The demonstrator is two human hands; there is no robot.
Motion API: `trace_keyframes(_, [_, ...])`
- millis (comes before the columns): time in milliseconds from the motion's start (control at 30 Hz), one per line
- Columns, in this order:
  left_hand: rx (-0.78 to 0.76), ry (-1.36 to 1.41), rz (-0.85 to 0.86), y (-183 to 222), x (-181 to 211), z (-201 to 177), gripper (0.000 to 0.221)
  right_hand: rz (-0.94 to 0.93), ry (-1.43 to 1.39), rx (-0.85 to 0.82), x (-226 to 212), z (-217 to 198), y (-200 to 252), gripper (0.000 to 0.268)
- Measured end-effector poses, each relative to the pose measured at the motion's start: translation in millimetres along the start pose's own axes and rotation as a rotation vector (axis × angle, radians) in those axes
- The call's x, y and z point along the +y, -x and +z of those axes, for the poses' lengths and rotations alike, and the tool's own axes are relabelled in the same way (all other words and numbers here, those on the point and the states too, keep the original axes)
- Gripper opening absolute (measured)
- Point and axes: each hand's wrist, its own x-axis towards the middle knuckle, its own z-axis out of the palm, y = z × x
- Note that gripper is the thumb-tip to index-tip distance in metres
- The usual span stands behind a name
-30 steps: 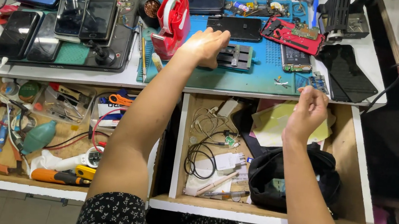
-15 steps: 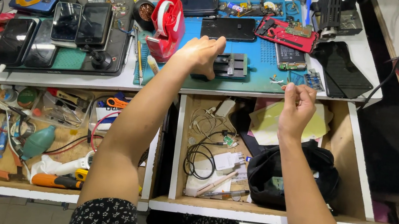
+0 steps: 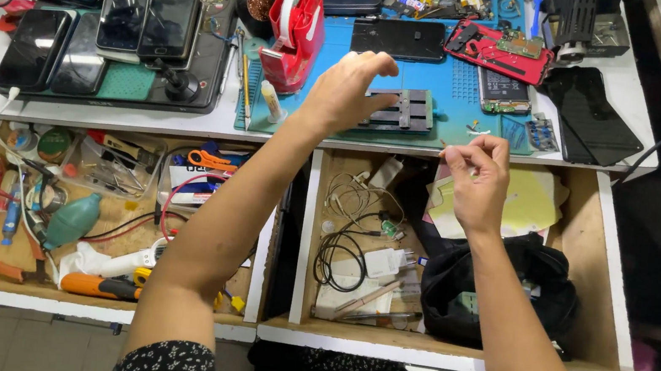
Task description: Inspecting a small electronic component with a magnifying glass and securing it in a PCB holder for repair
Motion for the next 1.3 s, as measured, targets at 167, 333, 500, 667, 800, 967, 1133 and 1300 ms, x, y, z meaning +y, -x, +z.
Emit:
trace_keyframes(167, [-0.058,0.206,0.062,18,48,-7,0.009,-0.075,0.019,-0.078,-10,8,4,0.012])
trace_keyframes(333, [-0.246,0.203,0.116,15,69,-13,0.007,-0.128,0.033,-0.150,-12,10,6,0.007])
trace_keyframes(500, [-0.410,0.072,0.047,12,79,-19,0.007,-0.145,0.032,-0.181,-16,8,5,0.006])
trace_keyframes(667, [-0.453,0.079,0.030,13,78,-17,0.008,-0.191,0.066,-0.188,-13,11,5,0.007])
trace_keyframes(800, [-0.462,0.083,0.001,15,82,-23,0.008,-0.202,0.071,-0.196,-12,11,6,0.006])
trace_keyframes(967, [-0.464,0.044,-0.080,17,72,-6,0.012,-0.224,0.080,-0.205,-13,13,7,0.006])
trace_keyframes(1133, [-0.491,0.090,-0.159,19,64,2,0.014,-0.250,0.103,-0.213,-12,15,10,0.008])
trace_keyframes(1300, [-0.526,0.149,-0.314,15,54,-2,0.017,-0.222,0.082,-0.186,-12,16,8,0.018])
